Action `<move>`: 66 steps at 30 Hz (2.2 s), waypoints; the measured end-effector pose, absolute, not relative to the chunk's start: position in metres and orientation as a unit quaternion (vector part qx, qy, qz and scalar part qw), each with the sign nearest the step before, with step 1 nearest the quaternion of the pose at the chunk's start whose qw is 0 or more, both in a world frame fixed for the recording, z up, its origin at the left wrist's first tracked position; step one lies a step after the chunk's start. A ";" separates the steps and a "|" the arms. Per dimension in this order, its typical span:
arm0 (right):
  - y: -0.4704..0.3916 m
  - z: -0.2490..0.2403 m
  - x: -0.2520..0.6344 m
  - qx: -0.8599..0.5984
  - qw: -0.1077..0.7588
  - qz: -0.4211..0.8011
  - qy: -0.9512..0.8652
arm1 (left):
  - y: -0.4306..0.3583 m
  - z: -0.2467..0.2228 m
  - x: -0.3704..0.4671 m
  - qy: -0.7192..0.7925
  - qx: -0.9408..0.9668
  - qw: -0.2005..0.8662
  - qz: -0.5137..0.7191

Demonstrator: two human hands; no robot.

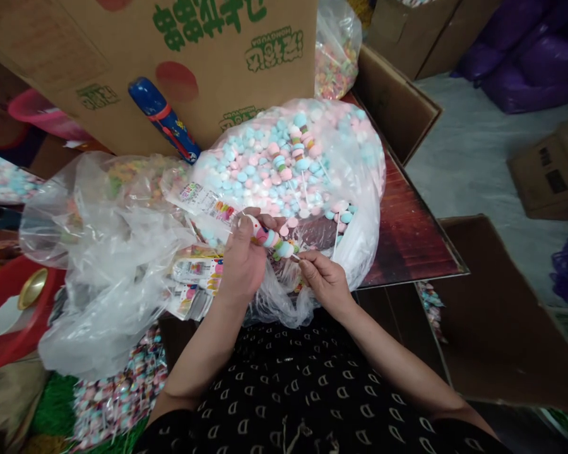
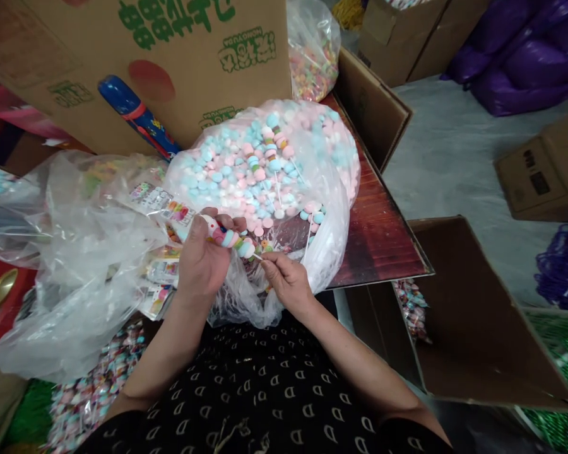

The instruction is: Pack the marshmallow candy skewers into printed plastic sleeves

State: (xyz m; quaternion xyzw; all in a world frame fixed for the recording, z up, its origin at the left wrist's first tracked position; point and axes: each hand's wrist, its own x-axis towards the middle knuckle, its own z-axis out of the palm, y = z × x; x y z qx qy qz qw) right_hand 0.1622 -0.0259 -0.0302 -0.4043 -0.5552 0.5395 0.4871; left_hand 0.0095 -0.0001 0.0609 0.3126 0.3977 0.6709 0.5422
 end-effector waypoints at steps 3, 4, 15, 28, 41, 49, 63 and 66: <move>-0.027 -0.030 0.161 -0.421 0.492 0.479 -0.593 | -0.003 0.055 0.015 0.394 0.309 0.550 0.669; -0.027 -0.030 0.160 -0.424 0.490 0.468 -0.601 | -0.004 0.053 0.016 0.393 0.309 0.554 0.666; -0.025 -0.032 0.162 -0.407 0.481 0.531 -0.566 | -0.011 0.046 -0.006 0.393 0.304 0.570 0.655; -0.025 -0.031 0.171 -0.415 0.445 0.451 -0.653 | 0.001 0.036 -0.018 0.419 0.238 0.521 0.704; -0.028 -0.035 0.157 -0.424 0.444 0.480 -0.627 | -0.010 0.032 0.003 0.401 0.267 0.561 0.674; -0.023 -0.036 0.161 -0.398 0.446 0.507 -0.621 | -0.011 0.033 -0.005 0.419 0.279 0.564 0.654; -0.015 -0.033 0.186 -0.414 0.375 0.515 -0.650 | 0.011 0.039 -0.061 0.422 0.237 0.392 0.783; -0.014 -0.029 0.185 -0.400 0.377 0.572 -0.609 | 0.004 0.034 -0.057 0.449 0.291 0.421 0.733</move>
